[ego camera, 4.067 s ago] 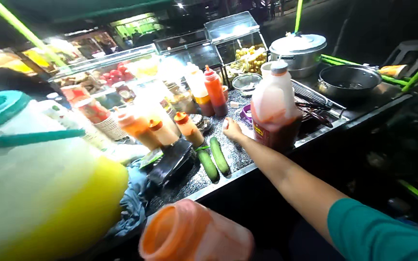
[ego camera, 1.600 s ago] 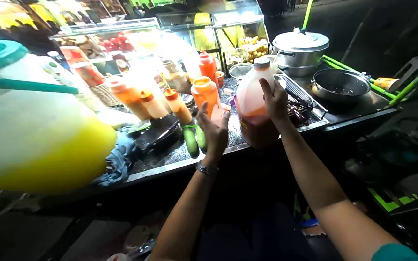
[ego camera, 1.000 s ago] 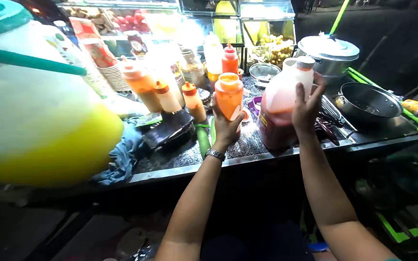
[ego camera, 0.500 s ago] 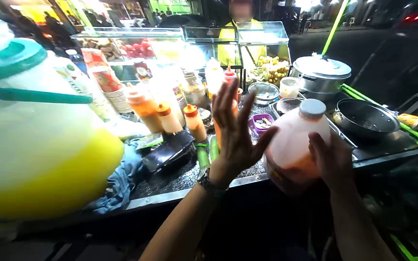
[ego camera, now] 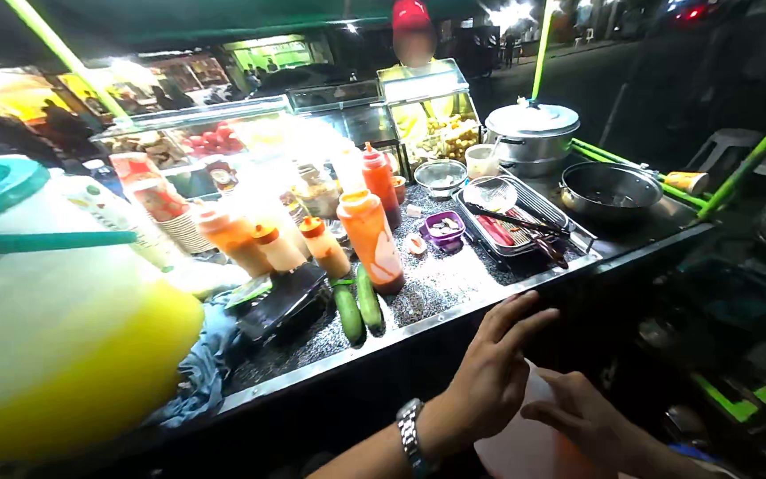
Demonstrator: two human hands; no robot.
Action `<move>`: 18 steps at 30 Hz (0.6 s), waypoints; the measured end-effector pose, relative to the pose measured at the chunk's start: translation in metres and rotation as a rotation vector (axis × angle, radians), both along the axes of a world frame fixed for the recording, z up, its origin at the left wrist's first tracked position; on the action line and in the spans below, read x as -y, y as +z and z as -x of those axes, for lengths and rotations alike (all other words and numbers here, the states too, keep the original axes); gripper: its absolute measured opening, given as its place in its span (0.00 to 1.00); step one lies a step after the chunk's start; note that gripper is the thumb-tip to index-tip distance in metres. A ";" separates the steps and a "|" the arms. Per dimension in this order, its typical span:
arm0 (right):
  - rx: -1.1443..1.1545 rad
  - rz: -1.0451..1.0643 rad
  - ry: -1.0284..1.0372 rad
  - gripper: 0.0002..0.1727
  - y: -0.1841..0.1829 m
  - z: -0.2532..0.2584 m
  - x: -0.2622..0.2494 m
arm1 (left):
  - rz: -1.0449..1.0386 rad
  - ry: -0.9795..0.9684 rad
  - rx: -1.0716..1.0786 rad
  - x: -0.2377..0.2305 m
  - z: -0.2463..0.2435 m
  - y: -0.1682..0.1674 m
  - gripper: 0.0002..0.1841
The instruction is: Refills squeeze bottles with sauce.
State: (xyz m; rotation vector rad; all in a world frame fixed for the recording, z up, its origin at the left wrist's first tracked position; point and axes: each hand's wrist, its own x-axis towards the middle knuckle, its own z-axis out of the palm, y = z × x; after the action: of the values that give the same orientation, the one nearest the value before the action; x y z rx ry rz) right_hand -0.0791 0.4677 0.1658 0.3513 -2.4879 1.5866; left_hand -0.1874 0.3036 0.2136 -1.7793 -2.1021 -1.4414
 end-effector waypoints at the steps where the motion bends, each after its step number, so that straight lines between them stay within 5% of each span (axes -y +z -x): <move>1: 0.053 -0.007 -0.037 0.29 -0.009 -0.008 0.004 | 0.069 0.102 0.074 0.000 -0.013 -0.009 0.27; 6: -0.047 0.003 -0.178 0.26 -0.057 -0.032 0.013 | 0.566 0.123 0.383 0.022 -0.052 0.000 0.33; 12: -0.043 -0.027 -0.206 0.28 -0.060 -0.040 0.016 | 0.798 0.238 -0.038 0.039 -0.057 0.046 0.44; 15: -0.079 -0.047 -0.184 0.26 -0.060 -0.043 0.019 | 0.818 -0.045 -0.065 0.035 -0.038 0.049 0.37; 18: -0.108 -0.061 -0.174 0.26 -0.063 -0.045 0.020 | 0.826 -0.129 -0.088 0.030 -0.029 0.049 0.19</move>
State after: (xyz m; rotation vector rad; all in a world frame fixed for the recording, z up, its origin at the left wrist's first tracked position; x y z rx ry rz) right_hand -0.0338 0.4479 0.1025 0.2155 -2.4162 1.3896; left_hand -0.1589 0.2735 0.2623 -2.1644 -2.8050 -0.4711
